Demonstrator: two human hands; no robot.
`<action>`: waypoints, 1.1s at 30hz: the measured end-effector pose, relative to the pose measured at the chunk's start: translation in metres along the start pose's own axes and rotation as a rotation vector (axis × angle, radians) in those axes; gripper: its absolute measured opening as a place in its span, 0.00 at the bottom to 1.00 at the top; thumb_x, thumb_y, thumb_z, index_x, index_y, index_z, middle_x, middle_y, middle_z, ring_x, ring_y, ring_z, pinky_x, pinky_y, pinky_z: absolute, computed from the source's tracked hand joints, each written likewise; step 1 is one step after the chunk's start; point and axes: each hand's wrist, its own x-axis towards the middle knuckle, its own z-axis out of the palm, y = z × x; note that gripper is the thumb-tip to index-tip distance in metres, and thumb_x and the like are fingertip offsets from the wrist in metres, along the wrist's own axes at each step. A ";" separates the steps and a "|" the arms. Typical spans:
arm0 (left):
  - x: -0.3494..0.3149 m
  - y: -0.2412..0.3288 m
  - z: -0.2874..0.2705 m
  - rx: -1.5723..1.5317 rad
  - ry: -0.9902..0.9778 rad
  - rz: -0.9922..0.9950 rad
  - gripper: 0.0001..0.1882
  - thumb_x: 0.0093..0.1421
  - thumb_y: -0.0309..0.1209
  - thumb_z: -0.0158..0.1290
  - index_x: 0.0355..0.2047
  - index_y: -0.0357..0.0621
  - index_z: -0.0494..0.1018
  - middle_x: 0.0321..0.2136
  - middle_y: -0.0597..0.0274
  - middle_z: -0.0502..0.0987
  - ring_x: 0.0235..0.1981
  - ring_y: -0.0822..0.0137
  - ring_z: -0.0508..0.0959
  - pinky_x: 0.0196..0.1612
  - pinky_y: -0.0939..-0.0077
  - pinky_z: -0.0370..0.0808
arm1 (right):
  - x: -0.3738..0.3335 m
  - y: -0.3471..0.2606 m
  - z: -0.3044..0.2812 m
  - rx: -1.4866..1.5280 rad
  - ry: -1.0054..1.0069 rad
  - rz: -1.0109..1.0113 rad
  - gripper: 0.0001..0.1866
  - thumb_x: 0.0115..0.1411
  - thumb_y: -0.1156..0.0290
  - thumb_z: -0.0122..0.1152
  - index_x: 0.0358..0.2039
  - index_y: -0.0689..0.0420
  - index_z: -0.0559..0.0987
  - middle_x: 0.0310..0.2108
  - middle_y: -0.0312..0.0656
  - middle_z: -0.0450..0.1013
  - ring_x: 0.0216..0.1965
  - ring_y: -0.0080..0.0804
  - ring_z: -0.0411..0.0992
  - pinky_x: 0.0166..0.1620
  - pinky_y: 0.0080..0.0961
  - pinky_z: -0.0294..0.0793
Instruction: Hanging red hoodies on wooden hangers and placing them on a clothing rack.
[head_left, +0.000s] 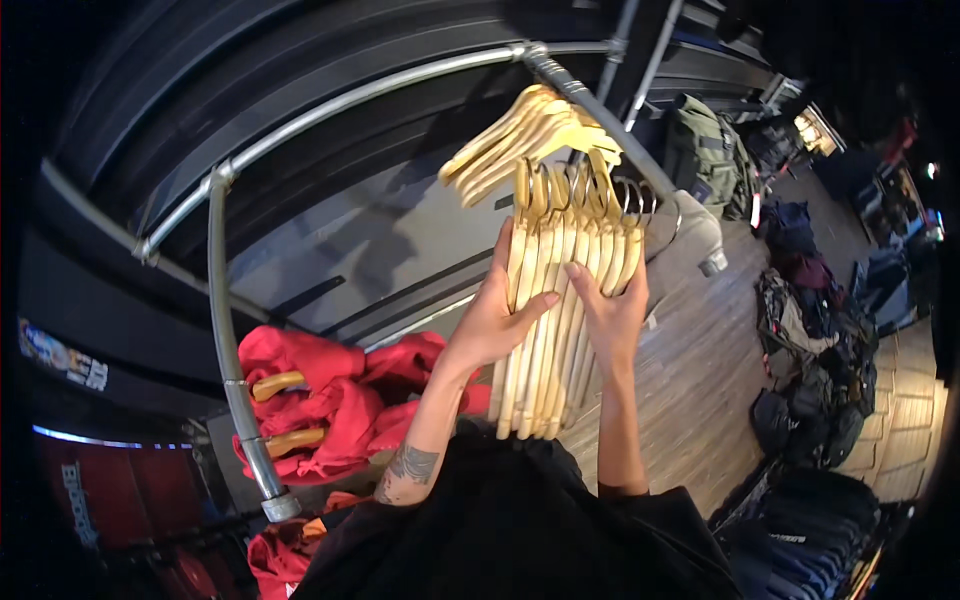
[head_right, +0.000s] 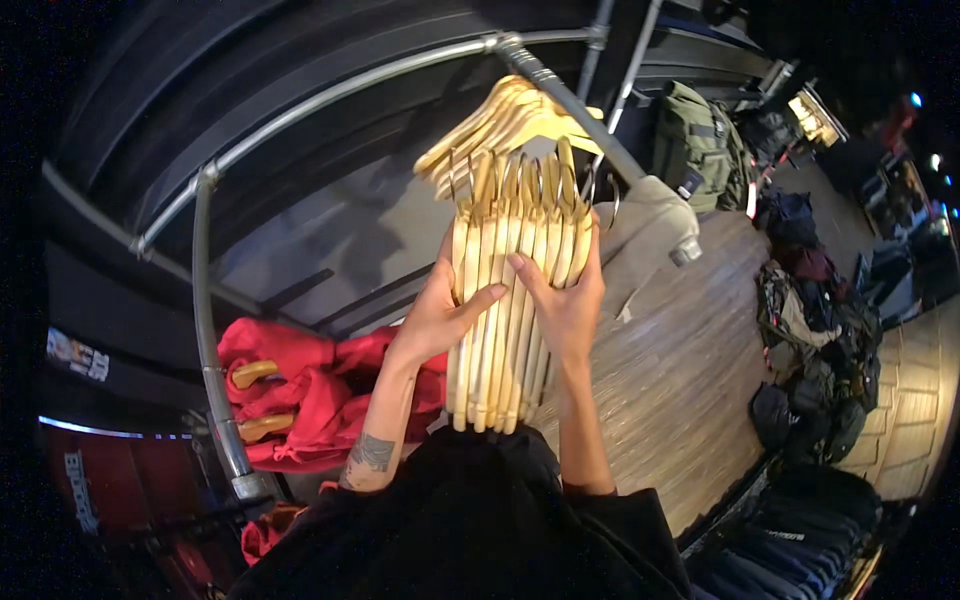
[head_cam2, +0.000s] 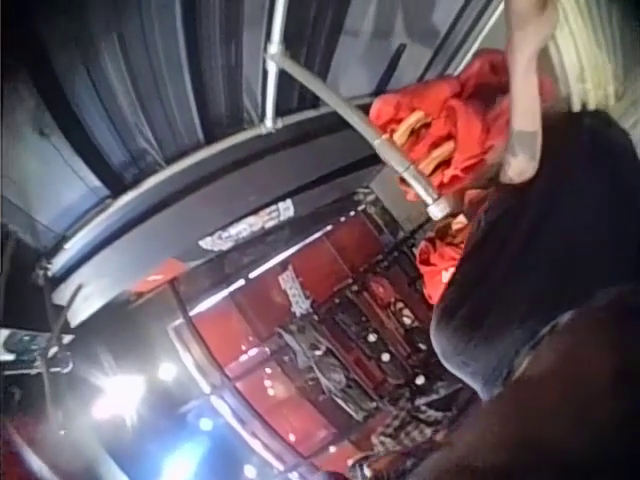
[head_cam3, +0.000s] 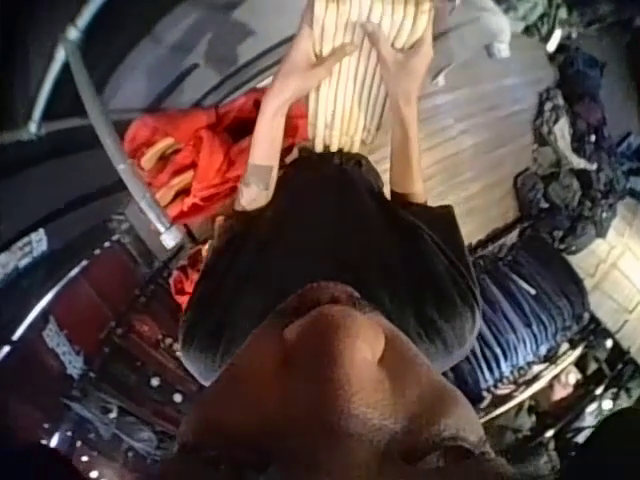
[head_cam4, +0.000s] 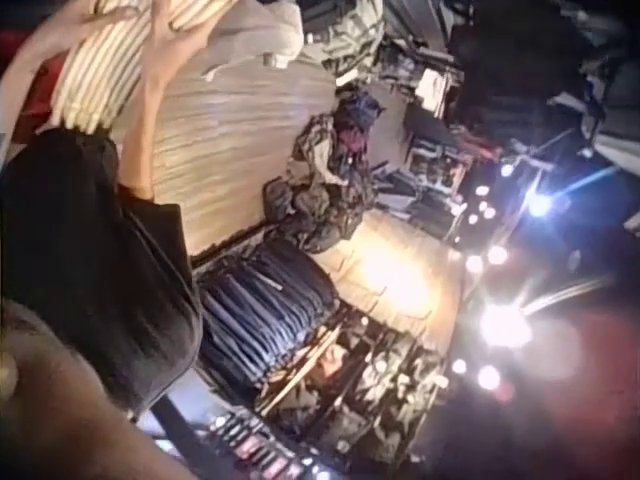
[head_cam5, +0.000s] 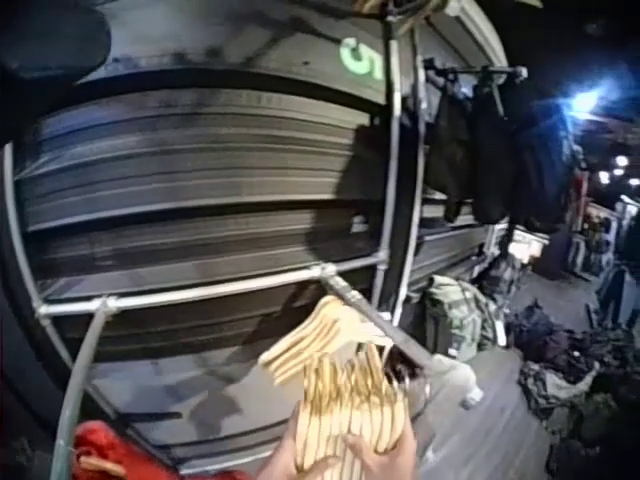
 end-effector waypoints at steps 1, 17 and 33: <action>0.008 -0.004 0.002 0.003 -0.020 0.003 0.50 0.61 0.19 0.54 0.71 0.38 0.30 0.69 0.51 0.51 0.68 0.65 0.55 0.67 0.72 0.54 | -0.001 0.002 -0.006 -0.019 0.081 -0.011 0.26 0.56 0.78 0.67 0.54 0.66 0.69 0.46 0.43 0.76 0.45 0.26 0.75 0.49 0.23 0.74; 0.118 -0.038 -0.014 -0.035 -0.233 -0.268 0.44 0.57 0.25 0.62 0.69 0.39 0.50 0.63 0.58 0.63 0.64 0.67 0.62 0.66 0.70 0.57 | 0.058 0.056 -0.022 -0.094 0.266 -0.056 0.22 0.61 0.72 0.66 0.51 0.67 0.72 0.42 0.45 0.78 0.43 0.26 0.74 0.48 0.25 0.73; 0.217 -0.100 -0.039 -0.075 -0.661 -0.324 0.44 0.54 0.30 0.67 0.67 0.39 0.54 0.58 0.62 0.68 0.59 0.71 0.66 0.63 0.73 0.61 | 0.075 0.113 -0.005 -0.453 0.617 0.094 0.30 0.65 0.61 0.61 0.57 0.70 0.64 0.49 0.58 0.74 0.50 0.37 0.73 0.53 0.31 0.69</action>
